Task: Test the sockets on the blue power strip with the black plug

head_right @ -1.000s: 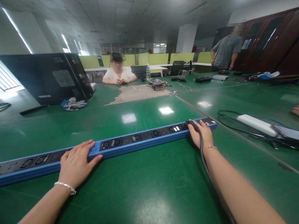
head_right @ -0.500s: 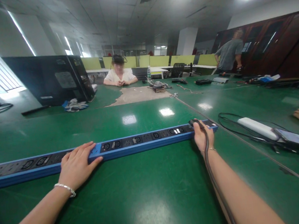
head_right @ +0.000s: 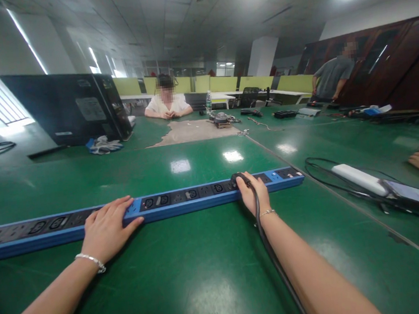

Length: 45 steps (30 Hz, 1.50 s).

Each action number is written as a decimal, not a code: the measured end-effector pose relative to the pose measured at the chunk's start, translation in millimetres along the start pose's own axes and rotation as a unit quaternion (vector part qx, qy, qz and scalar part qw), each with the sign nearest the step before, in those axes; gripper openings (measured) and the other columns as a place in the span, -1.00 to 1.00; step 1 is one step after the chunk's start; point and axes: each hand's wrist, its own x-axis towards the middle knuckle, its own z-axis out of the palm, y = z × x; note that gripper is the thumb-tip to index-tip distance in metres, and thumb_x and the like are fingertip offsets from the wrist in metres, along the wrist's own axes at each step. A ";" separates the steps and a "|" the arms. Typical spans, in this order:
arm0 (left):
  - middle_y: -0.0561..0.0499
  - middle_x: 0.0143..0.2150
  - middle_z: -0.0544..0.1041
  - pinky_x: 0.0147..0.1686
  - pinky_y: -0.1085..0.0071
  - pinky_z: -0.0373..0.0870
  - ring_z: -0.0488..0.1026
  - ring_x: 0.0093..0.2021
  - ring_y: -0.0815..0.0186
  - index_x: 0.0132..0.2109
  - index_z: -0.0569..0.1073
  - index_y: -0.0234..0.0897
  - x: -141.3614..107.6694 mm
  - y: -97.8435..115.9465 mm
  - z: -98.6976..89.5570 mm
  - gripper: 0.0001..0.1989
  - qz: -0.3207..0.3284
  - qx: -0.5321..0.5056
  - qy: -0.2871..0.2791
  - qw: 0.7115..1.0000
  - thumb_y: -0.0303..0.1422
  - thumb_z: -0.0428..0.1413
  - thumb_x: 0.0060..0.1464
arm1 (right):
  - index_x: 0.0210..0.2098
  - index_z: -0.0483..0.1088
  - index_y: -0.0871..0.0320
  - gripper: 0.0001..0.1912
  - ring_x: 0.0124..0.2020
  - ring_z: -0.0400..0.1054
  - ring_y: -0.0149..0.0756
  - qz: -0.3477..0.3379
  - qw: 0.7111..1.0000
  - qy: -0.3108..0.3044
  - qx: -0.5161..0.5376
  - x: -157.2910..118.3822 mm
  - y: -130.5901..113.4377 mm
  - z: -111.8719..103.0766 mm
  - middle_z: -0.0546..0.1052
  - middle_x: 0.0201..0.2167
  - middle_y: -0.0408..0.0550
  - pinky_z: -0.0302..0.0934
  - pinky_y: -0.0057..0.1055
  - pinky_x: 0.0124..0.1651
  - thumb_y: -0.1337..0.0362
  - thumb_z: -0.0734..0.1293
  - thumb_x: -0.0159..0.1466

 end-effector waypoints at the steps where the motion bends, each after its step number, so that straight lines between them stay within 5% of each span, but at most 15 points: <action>1: -0.08 0.18 0.34 0.09 0.12 0.09 0.24 0.15 0.09 0.11 0.31 -0.21 -0.2 0.1 0.0 -0.47 0.001 0.000 0.001 1.000 -0.04 -0.06 0.07 | -0.23 0.51 0.13 -0.56 -0.03 0.37 -0.10 0.004 1.000 0.000 -0.005 0.0 0.5 1.2 0.55 -0.16 0.05 0.07 -0.07 0.15 -0.04 0.20 0.15; 20: -0.09 0.17 0.35 0.09 0.09 0.07 0.24 0.15 0.09 0.10 0.32 -0.18 -0.8 0.7 0.0 -0.50 0.004 -0.016 0.007 1.000 -0.07 -0.04 0.07 | -0.31 0.49 0.11 -0.64 -0.07 0.40 -0.09 -0.066 0.995 0.012 -0.080 -8.2 -13.1 9.6 0.56 -0.21 0.05 0.11 -0.06 0.12 0.05 0.16 0.18; 32: -0.09 0.18 0.34 0.09 0.11 0.08 0.24 0.16 0.09 0.11 0.31 -0.21 -0.3 0.4 0.6 -0.48 0.000 -0.009 0.003 1.000 -0.05 -0.05 0.07 | -0.13 0.48 0.14 -0.63 0.06 0.30 -0.08 -0.114 0.976 0.000 -0.184 -21.1 -16.4 7.2 0.53 -0.12 0.08 0.10 -0.09 0.11 0.11 0.16 0.23; 45: -0.09 0.16 0.36 0.07 0.12 0.10 0.26 0.14 0.10 0.10 0.31 -0.24 -0.5 1.2 -0.7 -0.48 0.009 0.009 0.009 1.000 -0.05 -0.03 0.08 | -0.09 0.46 0.12 -0.64 0.00 0.34 -0.15 -0.073 0.980 -0.003 -0.186 -29.3 -22.3 9.0 0.52 -0.11 0.04 0.07 -0.16 0.13 0.13 0.18 0.25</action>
